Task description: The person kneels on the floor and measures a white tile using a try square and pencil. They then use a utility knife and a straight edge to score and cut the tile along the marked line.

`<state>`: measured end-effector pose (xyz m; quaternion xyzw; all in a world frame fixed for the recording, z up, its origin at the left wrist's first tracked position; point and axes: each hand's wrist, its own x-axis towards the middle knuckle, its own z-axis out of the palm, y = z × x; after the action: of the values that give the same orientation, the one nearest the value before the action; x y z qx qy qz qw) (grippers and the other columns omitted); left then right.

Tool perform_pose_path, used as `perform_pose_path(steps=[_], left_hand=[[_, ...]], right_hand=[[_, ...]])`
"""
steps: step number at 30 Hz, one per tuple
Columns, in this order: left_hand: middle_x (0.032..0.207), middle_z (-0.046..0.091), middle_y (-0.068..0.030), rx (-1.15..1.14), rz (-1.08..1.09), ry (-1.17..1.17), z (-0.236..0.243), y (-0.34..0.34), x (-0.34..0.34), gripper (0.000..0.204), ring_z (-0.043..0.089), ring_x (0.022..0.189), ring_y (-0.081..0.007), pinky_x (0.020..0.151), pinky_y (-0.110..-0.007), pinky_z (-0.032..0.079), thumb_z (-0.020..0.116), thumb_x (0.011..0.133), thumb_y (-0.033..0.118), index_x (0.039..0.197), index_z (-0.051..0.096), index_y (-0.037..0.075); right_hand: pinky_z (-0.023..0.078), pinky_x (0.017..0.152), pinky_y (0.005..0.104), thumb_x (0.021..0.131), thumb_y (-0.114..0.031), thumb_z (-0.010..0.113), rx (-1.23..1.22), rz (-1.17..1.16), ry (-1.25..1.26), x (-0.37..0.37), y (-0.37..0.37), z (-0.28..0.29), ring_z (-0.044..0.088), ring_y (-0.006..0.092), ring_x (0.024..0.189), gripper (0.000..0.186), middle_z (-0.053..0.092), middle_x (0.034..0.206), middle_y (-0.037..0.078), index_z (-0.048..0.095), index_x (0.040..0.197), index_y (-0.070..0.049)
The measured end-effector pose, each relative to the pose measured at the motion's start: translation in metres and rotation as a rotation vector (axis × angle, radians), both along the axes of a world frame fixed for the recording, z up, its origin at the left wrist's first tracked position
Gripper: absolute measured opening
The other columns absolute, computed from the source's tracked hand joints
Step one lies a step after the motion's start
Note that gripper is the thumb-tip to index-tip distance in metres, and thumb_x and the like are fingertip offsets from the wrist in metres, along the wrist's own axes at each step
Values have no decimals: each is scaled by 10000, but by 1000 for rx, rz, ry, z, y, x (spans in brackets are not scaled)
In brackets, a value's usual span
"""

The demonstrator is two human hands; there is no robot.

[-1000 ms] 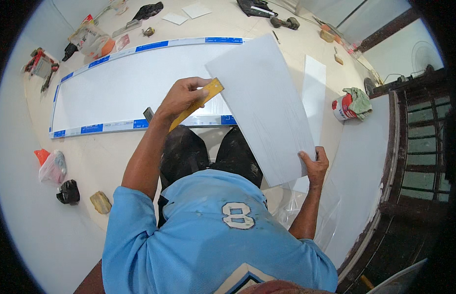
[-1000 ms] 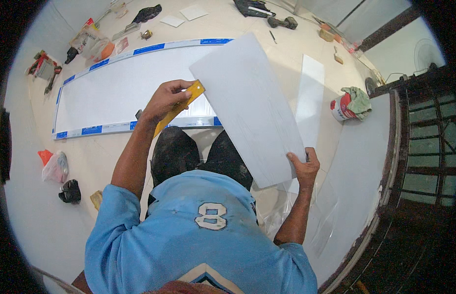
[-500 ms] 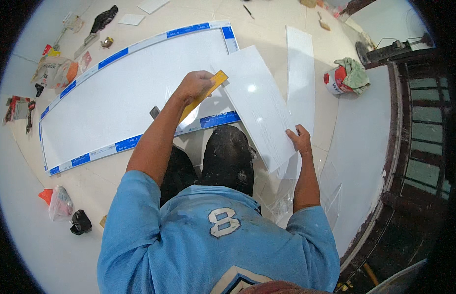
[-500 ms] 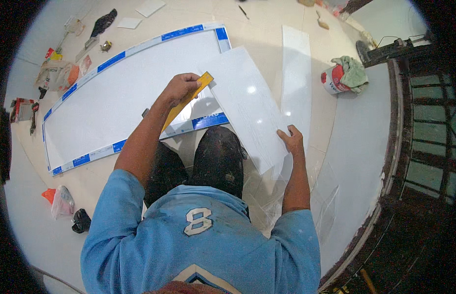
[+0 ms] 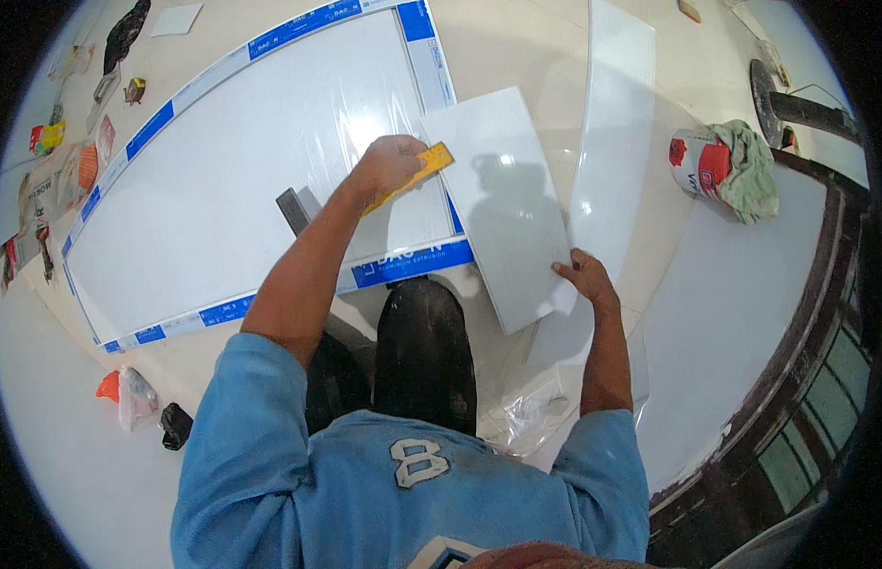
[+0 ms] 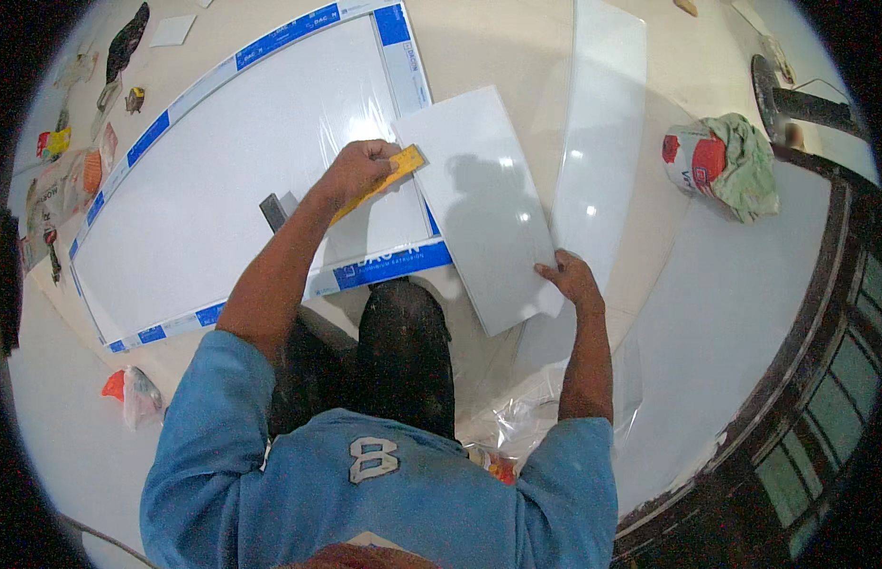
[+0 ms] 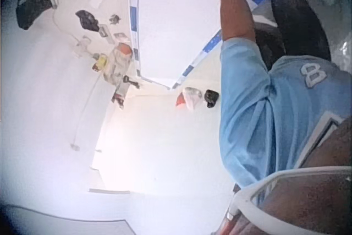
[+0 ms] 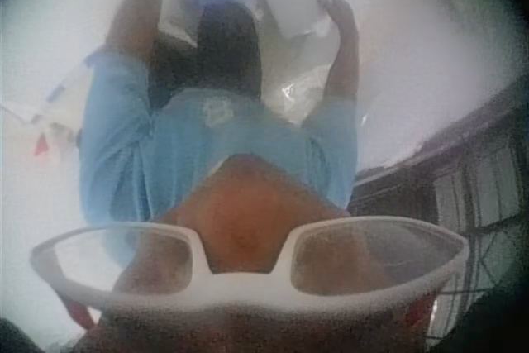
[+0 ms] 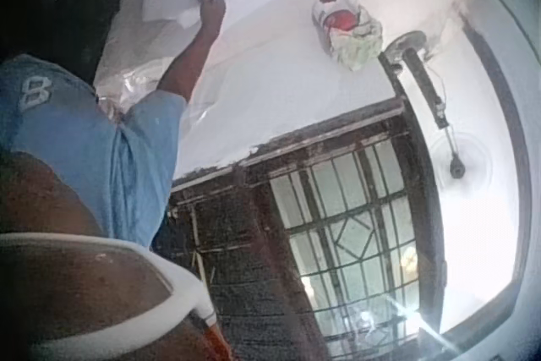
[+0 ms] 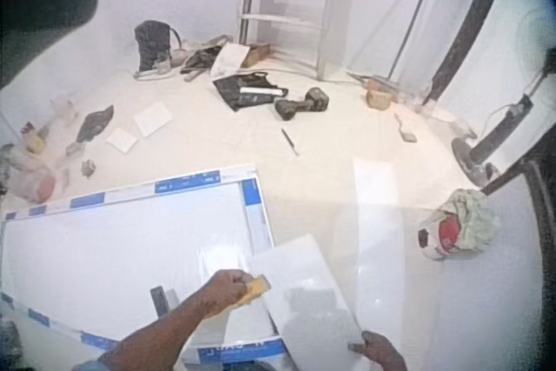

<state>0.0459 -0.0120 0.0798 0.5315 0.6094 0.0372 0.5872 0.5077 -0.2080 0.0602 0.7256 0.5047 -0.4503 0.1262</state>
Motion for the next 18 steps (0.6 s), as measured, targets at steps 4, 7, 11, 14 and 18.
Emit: perform_pose_path(steps=[4, 7, 11, 14, 18], left_hand=[[1034, 789, -123, 96, 10, -53, -5, 6, 6, 304, 736, 852, -179, 851, -388, 605, 704, 1023, 248, 1252, 783, 64], [996, 784, -113, -107, 59, -105, -1, 9, 10, 246, 720, 785, -160, 753, -358, 608, 714, 1008, 185, 1184, 781, 27], [971, 775, -104, -131, 58, -130, 1, 15, 8, 222, 716, 788, -145, 698, -332, 601, 715, 999, 147, 1150, 796, 7], [970, 779, -115, -121, 53, -103, 4, 15, 6, 228, 721, 789, -154, 718, -344, 606, 720, 994, 147, 1158, 798, 10], [992, 802, -166, -66, -2, 5, 19, 12, 0, 250, 724, 776, -203, 777, -374, 600, 732, 995, 173, 1201, 809, 53]], right_hand=[[577, 1033, 470, 884, -534, 838, -487, 428, -177, -1, 65, 5, 738, 360, 1173, 607, 782, 1226, 236, 805, 1081, 39], [593, 975, 503, 906, -493, 826, -639, 442, -263, -5, 139, 5, 773, 354, 1059, 502, 805, 1164, 205, 822, 1026, -5], [582, 889, 556, 1021, -391, 670, 454, 485, -108, -55, 296, -24, 744, 434, 960, 381, 756, 994, 246, 742, 1051, -18], [575, 973, 498, 1017, -289, 719, 1098, 204, 203, -126, 429, -54, 706, 426, 1110, 332, 726, 1192, 238, 715, 1220, -27], [568, 1020, 499, 1026, -330, 748, 1348, -136, 57, -185, 559, -94, 699, 384, 1177, 505, 670, 1341, 217, 655, 1422, -31]])
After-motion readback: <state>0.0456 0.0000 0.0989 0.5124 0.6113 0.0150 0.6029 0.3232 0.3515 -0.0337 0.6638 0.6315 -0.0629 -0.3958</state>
